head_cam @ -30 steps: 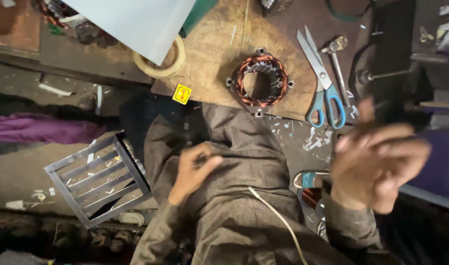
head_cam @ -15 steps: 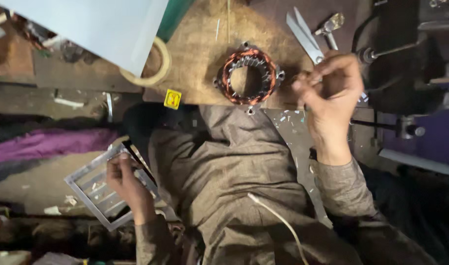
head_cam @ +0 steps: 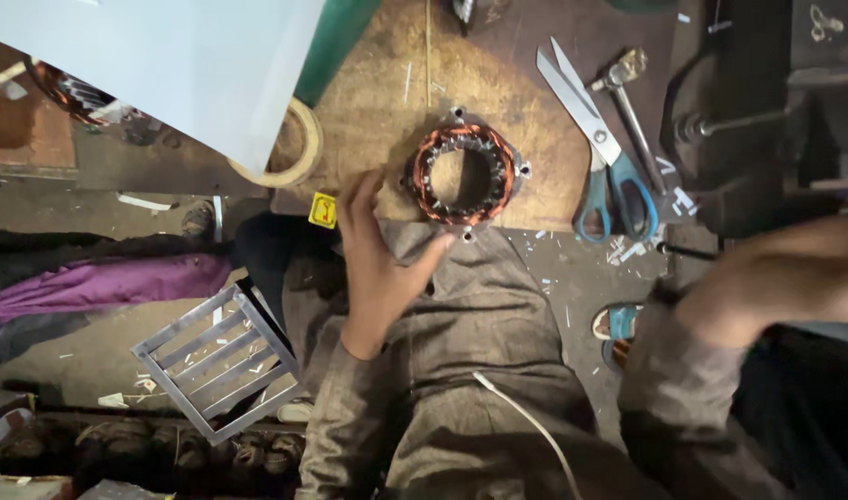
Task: The person works on a copper-wound stator, using a lighter to heat and seal wire ends, then trims excess wire with scissors. They insert small white insulating pieces into the stator slots and wrap the assembly with green and white tape. The work is performed at a cluttered bench with tools and other stators nearby.
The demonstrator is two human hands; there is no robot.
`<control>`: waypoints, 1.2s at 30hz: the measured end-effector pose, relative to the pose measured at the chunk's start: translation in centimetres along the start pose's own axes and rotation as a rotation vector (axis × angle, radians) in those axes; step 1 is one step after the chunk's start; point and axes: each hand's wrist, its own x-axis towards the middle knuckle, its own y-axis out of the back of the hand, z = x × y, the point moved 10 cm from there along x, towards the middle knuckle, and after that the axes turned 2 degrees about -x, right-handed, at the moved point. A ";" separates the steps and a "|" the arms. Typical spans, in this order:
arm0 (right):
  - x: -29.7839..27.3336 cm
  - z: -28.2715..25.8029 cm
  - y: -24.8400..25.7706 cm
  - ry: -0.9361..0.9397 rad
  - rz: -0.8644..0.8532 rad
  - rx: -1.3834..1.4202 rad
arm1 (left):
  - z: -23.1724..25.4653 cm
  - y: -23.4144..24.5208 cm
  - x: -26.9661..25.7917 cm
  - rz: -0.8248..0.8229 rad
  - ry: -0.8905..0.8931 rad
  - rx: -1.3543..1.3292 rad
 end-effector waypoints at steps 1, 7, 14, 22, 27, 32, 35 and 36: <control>-1.3 -1.1 -0.4 0.088 0.033 -0.031 | 0.3 -0.1 0.6 -0.013 -0.008 -0.014; -14.0 -8.0 -8.3 0.203 -0.432 -0.059 | -1.0 0.0 0.4 -0.254 0.184 -0.148; -15.3 -3.8 -15.7 -0.289 -0.628 0.020 | -1.7 -0.2 0.6 -0.262 0.239 -0.374; -15.9 0.6 -17.4 -0.451 -0.542 0.064 | -5.0 0.2 0.7 -0.104 0.221 -0.399; -16.2 0.2 -17.4 -0.294 -0.384 -0.075 | -6.4 1.2 1.4 -0.038 0.144 -0.341; -16.6 0.0 -17.6 -0.272 -0.433 -0.111 | -5.9 -1.1 2.5 -0.169 -0.111 -0.333; -16.3 0.4 -17.6 -0.249 -0.412 -0.027 | -5.6 -2.7 2.5 -0.312 -0.129 -0.312; -16.2 0.6 -17.6 -0.237 -0.384 0.002 | -5.4 -2.8 2.6 -0.339 -0.141 -0.331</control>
